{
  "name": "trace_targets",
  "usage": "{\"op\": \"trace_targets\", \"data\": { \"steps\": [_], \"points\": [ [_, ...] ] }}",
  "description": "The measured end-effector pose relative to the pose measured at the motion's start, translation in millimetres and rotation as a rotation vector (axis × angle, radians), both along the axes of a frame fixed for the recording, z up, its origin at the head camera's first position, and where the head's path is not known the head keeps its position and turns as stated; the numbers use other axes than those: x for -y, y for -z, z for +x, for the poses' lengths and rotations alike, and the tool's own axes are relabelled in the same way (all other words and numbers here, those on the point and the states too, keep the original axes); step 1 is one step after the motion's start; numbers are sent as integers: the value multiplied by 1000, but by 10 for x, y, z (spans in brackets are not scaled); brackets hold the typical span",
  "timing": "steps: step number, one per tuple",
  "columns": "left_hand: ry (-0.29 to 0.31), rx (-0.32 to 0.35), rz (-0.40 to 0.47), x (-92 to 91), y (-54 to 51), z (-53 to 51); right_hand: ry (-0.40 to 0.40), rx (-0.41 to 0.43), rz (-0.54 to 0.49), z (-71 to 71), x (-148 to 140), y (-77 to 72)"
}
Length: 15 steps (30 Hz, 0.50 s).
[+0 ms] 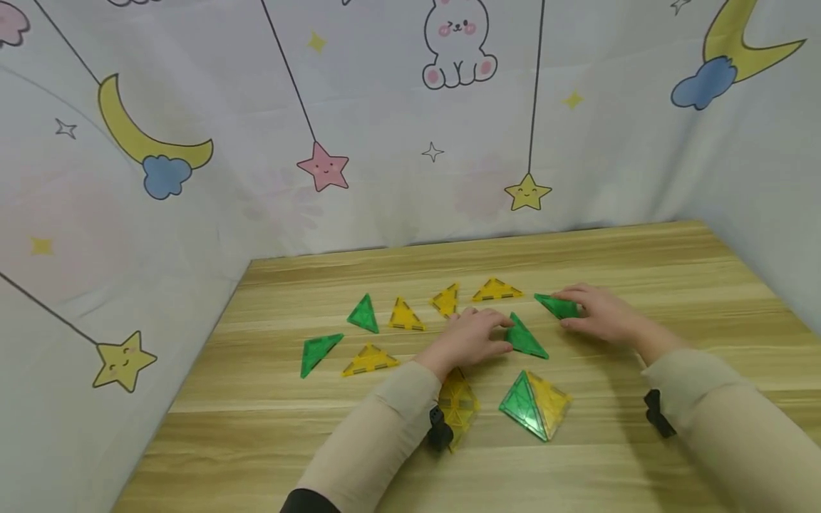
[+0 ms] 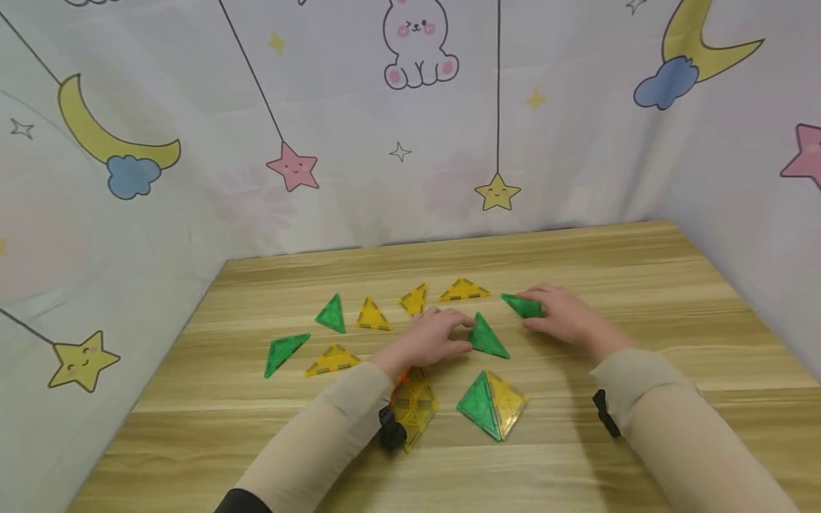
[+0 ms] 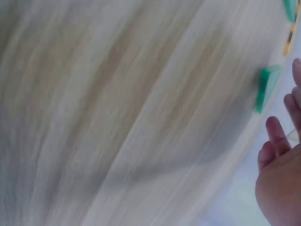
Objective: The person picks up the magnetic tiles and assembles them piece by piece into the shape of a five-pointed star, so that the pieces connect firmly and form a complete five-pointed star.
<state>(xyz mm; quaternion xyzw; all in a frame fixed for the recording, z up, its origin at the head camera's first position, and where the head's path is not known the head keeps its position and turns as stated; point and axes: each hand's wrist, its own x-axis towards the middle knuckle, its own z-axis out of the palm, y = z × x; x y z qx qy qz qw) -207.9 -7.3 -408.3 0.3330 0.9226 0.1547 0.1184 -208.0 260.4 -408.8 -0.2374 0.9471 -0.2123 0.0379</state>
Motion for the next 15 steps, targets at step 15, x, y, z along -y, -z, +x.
{"op": "trace_targets", "data": {
  "steps": [15],
  "points": [
    [-41, -61, -65, -150, 90, -62, -91, 76, -37, 47, 15, 138]
  ]
}}
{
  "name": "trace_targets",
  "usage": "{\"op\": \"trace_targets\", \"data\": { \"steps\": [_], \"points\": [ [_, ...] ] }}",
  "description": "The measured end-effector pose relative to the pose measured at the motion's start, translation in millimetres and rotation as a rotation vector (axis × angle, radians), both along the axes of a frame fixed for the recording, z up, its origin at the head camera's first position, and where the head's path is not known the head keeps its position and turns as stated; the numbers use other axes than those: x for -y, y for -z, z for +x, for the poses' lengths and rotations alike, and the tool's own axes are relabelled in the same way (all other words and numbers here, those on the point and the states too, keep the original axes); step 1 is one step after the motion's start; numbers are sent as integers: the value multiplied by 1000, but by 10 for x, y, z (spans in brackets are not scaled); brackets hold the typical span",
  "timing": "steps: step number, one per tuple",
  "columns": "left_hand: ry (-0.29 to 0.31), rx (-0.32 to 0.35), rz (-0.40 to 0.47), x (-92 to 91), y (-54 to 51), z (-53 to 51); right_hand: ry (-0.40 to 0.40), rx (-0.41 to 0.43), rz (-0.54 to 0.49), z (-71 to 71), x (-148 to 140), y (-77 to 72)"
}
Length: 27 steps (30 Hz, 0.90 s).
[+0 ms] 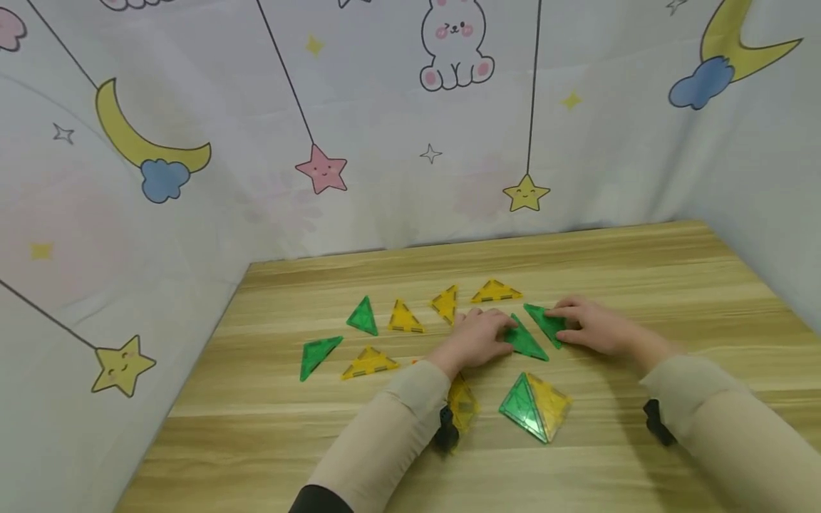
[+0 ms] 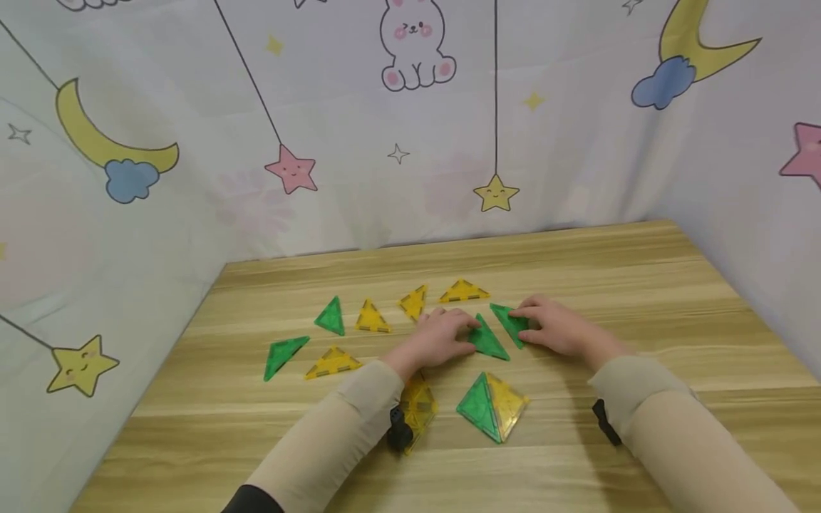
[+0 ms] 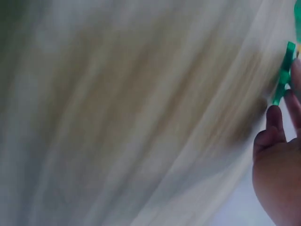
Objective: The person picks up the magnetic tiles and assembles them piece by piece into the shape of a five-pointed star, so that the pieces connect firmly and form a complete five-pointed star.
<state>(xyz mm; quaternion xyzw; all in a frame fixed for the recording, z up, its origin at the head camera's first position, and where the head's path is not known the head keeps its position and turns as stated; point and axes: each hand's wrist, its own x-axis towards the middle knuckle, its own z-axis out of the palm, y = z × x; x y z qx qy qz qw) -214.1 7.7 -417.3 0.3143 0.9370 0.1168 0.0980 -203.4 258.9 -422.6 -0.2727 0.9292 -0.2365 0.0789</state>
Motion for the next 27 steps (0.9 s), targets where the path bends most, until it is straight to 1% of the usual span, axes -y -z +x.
{"op": "trace_targets", "data": {
  "steps": [5, 9, 11, 16, 19, 24, 27],
  "points": [
    [17, -32, -9, -10, 3, -10, -10, -8, -19, 71, 118, 4],
    [7, -22, -9, -5, -8, -8, 16, -32, -50, 126, 214, 16],
    [4, -17, -9, 0, -12, -6, 38, -39, -51, 145, 233, 26],
    [11, -9, -8, -15, -7, -7, 58, -53, -44, 177, 234, 23],
    [22, 0, -8, -23, 2, -11, 51, -52, -29, 186, 233, 16],
    [50, 22, -13, -11, 24, -24, 19, -51, 11, 203, 256, 17],
    [67, 39, -14, 9, 11, -22, 3, -55, 35, 199, 284, 25]
  ]
}}
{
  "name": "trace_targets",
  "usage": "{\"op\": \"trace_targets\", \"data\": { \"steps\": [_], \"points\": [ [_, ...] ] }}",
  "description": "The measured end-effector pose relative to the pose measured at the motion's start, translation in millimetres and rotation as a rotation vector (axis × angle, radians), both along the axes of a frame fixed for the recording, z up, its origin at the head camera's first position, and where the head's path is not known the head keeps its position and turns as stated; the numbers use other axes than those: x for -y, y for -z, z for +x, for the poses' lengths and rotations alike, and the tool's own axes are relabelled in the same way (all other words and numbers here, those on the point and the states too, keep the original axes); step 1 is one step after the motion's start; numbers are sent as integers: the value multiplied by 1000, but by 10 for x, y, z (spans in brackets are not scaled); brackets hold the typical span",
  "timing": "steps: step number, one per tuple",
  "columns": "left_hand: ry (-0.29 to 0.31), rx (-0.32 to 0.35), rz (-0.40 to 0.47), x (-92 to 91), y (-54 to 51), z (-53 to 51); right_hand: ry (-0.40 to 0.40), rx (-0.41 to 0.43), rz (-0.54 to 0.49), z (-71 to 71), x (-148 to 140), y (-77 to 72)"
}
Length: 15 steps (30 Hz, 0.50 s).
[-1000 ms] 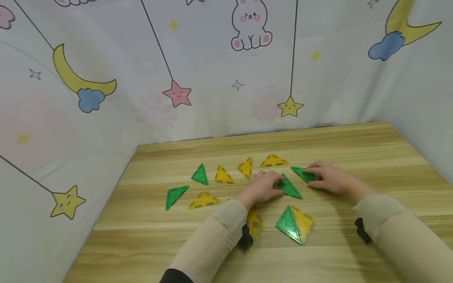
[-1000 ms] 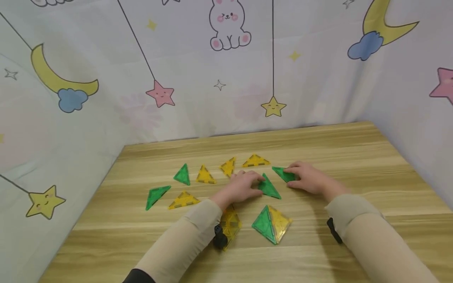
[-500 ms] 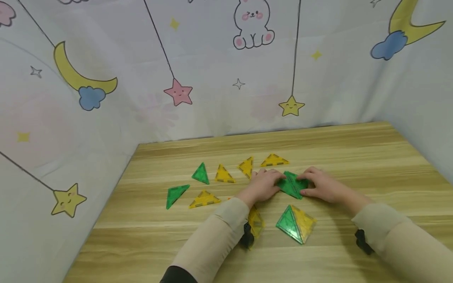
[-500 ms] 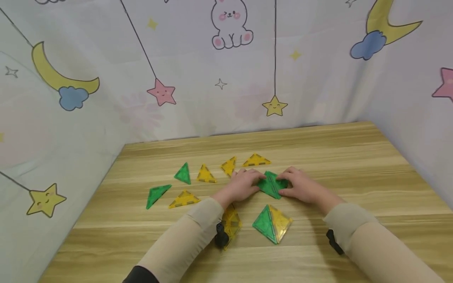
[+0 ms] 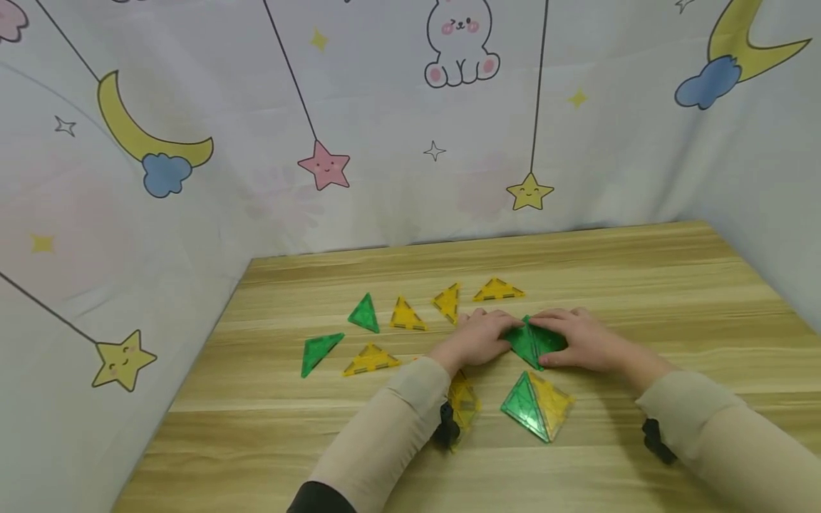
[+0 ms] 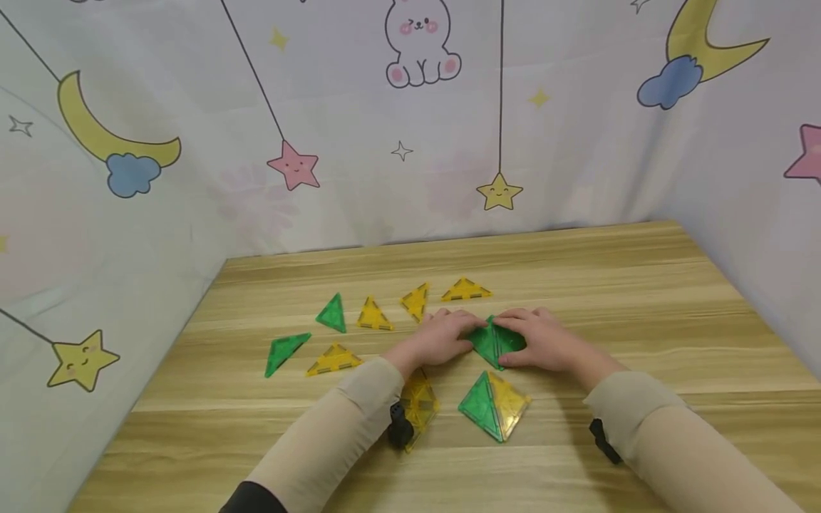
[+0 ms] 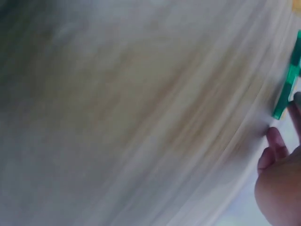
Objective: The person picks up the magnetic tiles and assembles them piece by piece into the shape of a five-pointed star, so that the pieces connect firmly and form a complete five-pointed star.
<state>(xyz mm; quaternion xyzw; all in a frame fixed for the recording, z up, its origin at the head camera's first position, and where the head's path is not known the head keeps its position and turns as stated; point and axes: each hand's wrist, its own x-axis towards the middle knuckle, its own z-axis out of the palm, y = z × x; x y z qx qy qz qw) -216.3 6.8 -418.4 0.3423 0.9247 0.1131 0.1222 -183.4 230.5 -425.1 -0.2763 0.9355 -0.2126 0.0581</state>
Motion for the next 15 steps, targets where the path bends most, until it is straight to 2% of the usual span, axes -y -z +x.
{"op": "trace_targets", "data": {
  "steps": [5, 9, 15],
  "points": [
    [-20, 61, 82, 121, -82, -14, -26, 7, 2, -42, -21, -7],
    [-89, 96, 161, 310, -151, -69, -25, 26, 4, -52, -139, -33],
    [-179, 102, 193, 600, -190, -158, -32, 60, 13, -44, -306, -74]
  ]
}}
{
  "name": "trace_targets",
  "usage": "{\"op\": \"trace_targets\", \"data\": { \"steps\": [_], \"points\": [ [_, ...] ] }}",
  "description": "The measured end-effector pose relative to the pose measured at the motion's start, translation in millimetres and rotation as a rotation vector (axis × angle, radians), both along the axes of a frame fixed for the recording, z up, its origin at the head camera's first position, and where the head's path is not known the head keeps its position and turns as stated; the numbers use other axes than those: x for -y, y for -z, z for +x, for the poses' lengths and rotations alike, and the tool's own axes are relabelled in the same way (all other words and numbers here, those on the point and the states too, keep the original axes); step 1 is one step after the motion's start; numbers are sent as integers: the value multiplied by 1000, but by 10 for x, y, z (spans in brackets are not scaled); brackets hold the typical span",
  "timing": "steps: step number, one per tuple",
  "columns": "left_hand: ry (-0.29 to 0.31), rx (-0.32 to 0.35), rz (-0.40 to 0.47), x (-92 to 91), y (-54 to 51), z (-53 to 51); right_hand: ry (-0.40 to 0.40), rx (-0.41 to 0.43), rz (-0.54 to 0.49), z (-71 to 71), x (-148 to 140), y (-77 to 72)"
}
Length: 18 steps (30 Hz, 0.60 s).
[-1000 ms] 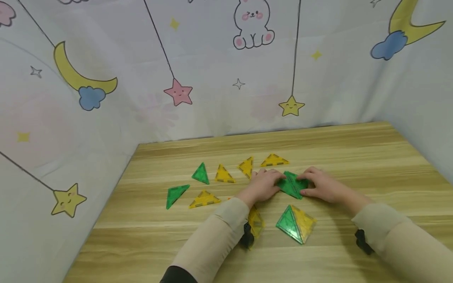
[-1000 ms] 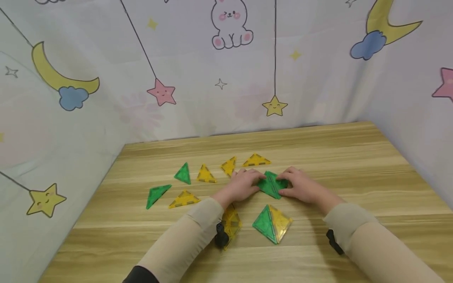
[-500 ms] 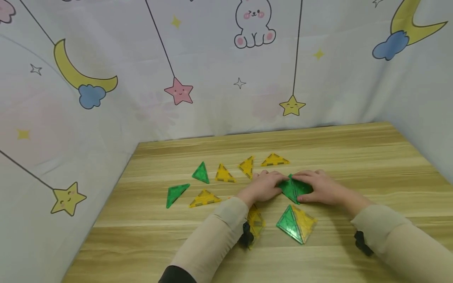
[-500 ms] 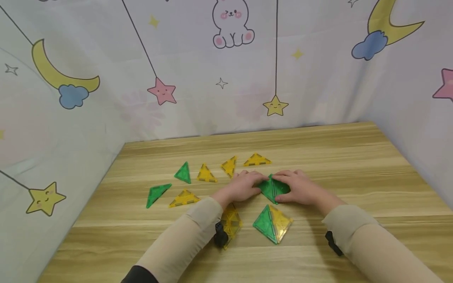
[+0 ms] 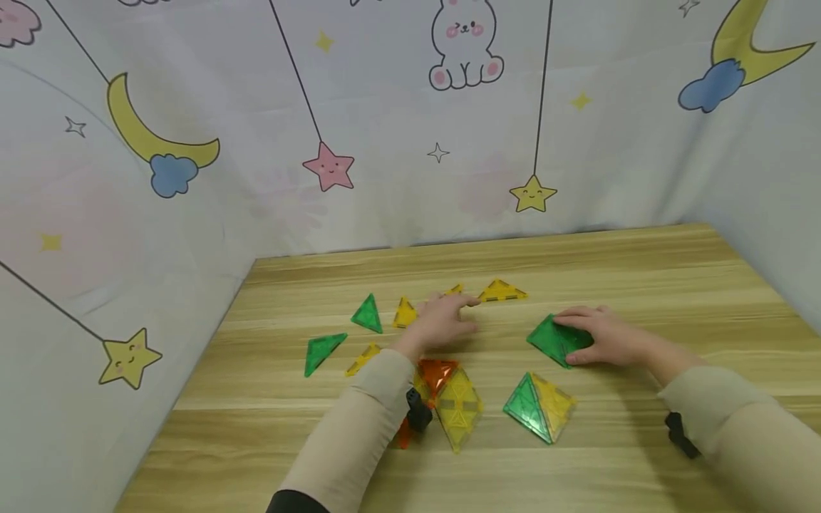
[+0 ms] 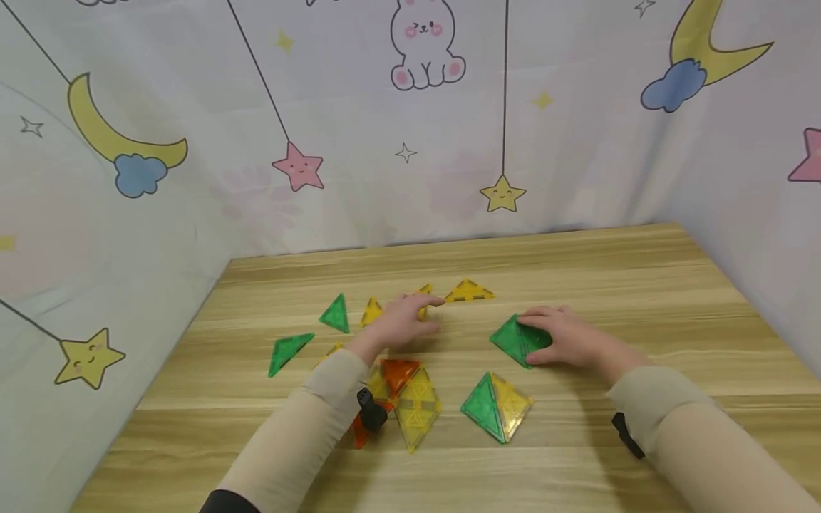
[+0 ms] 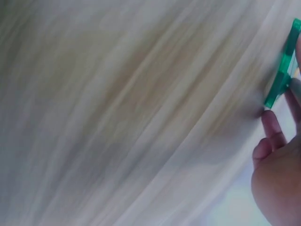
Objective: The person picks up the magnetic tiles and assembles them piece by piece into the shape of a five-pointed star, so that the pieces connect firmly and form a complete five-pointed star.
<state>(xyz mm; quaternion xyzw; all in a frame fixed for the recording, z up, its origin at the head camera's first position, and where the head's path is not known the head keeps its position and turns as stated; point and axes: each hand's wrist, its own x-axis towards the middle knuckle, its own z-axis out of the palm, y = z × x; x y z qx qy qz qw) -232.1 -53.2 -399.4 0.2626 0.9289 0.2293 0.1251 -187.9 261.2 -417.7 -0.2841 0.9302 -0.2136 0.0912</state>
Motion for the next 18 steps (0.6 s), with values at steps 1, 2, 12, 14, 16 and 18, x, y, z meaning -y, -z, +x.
{"op": "trace_targets", "data": {
  "steps": [1, 2, 12, 14, 16, 18],
  "points": [
    [-12, -1, 1, 35, 5, -15, 2, 4, 2, 3, -31, -4],
    [-22, -3, -1, 68, 7, -27, 3, 7, 4, 9, -60, -12],
    [-132, -22, 28, 294, 62, -128, 9, 10, 24, 61, -320, -56],
    [-151, -31, 31, 323, 77, -139, 13, 7, 29, 74, -341, -62],
    [-167, -37, 21, 343, 96, -146, 5, 7, 30, 84, -350, -63],
    [-177, -44, 2, 354, 125, -153, 0, 11, 30, 95, -353, -59]
  ]
}}
